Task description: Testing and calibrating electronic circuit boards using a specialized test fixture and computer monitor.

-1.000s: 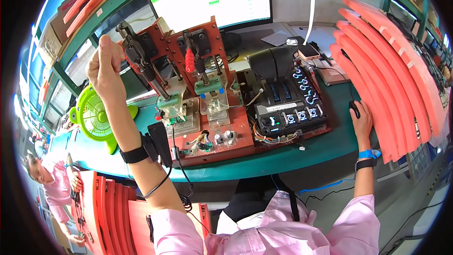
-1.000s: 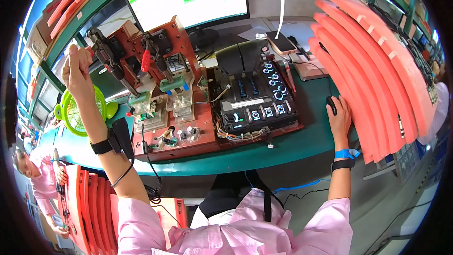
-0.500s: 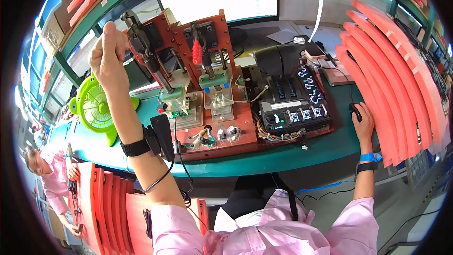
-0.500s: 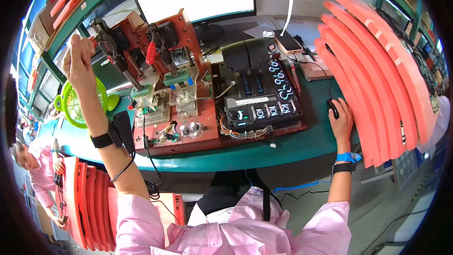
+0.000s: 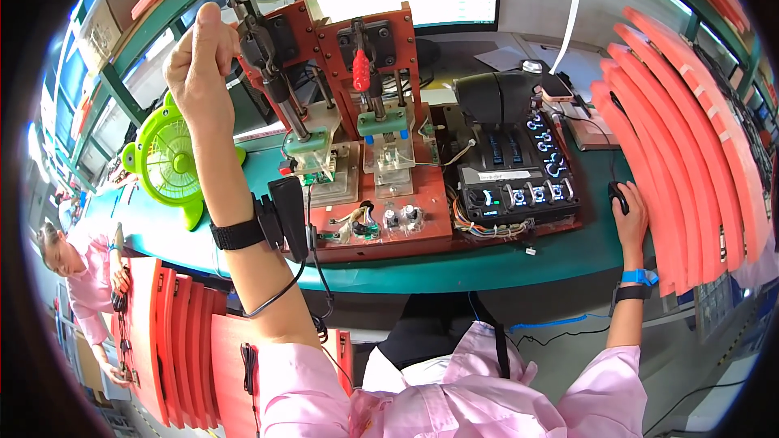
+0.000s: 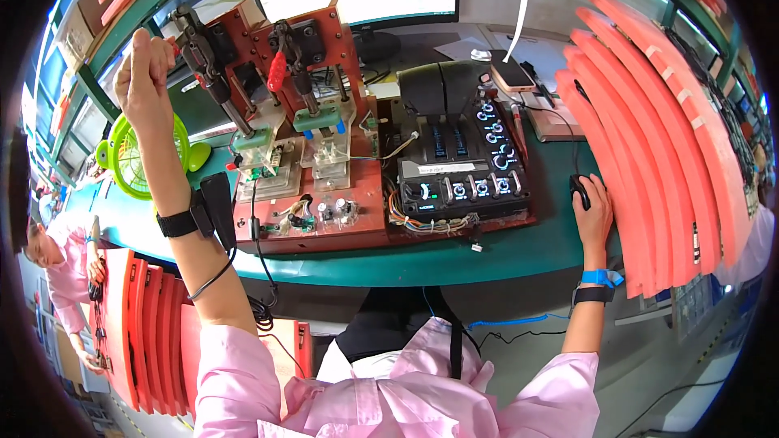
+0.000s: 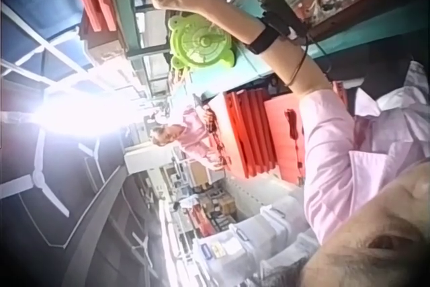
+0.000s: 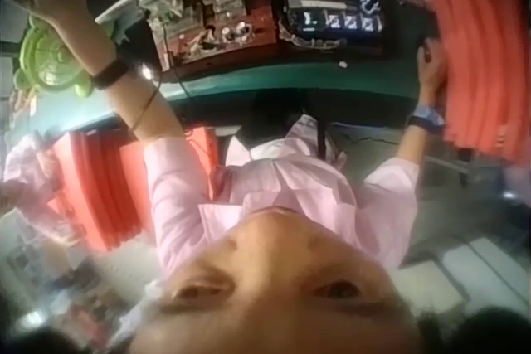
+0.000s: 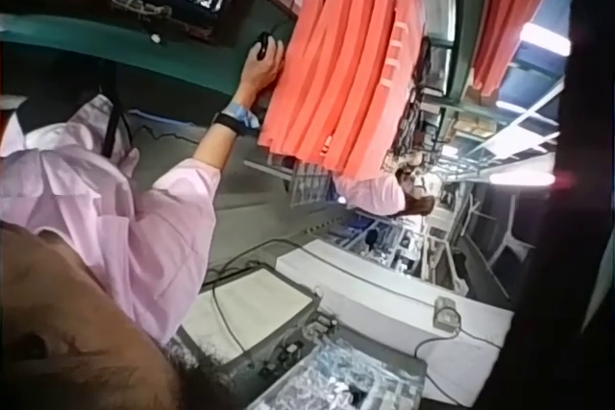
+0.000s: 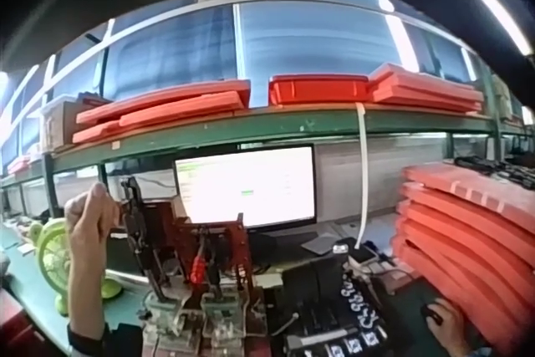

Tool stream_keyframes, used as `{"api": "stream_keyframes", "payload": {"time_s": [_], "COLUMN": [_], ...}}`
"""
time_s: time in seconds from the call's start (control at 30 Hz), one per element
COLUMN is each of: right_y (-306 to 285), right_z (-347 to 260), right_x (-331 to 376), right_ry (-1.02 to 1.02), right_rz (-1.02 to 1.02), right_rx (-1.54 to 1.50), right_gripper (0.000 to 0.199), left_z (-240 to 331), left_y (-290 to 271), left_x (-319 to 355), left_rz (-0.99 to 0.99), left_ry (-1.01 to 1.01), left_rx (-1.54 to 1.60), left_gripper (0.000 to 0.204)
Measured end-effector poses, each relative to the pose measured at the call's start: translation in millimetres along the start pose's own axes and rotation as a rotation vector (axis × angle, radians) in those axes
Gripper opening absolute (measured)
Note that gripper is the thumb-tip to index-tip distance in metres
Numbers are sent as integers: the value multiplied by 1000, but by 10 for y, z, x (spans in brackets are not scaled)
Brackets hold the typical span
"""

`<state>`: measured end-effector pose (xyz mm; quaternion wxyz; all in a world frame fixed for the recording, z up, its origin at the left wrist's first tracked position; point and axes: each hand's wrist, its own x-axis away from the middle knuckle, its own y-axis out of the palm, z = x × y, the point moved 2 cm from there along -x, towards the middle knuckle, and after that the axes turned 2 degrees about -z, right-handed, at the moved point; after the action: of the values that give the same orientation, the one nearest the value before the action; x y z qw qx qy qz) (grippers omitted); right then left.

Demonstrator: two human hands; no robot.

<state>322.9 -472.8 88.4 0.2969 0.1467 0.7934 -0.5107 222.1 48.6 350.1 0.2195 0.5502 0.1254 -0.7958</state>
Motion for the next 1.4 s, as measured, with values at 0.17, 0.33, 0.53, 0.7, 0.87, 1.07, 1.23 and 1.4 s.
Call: {"api": "stream_keyframes", "payload": {"time_s": [0.17, 0.33, 0.53, 0.7, 0.87, 1.07, 1.23, 1.4], "right_y": [12, 16, 33, 9, 19, 38, 42, 44], "right_z": [29, -56, -3, 0, 8, 52, 77, 85], "right_x": [6, -43, -16, -16, -9, 6, -5, -22], "right_ry": [-21, -19, -15, 14, 14, 18, 15, 15], "right_rz": [33, 37, 50, 43, 48, 45, 46, 58], "right_rx": [4, 10, 31, 4, 6, 16, 22, -18], "right_gripper": [27, 27, 27, 27, 27, 28, 28, 28], "left_z": [-9, -8, -40, -12, -14, -37, -57, -71], "left_y": [17, 9, -7, 15, 12, 14, 35, 41], "left_x": [-2, -29, -20, -10, -7, -1, -8, -4], "left_rz": [-24, -34, -58, -38, -8, 17, 37, 53], "left_ry": [4, 16, 0, 3, 28, 51, 73, 97], "left_rx": [13, 21, 28, 10, -13, -20, -1, 45], "left_gripper": [43, 41, 40, 42, 43, 44, 43, 41]}}
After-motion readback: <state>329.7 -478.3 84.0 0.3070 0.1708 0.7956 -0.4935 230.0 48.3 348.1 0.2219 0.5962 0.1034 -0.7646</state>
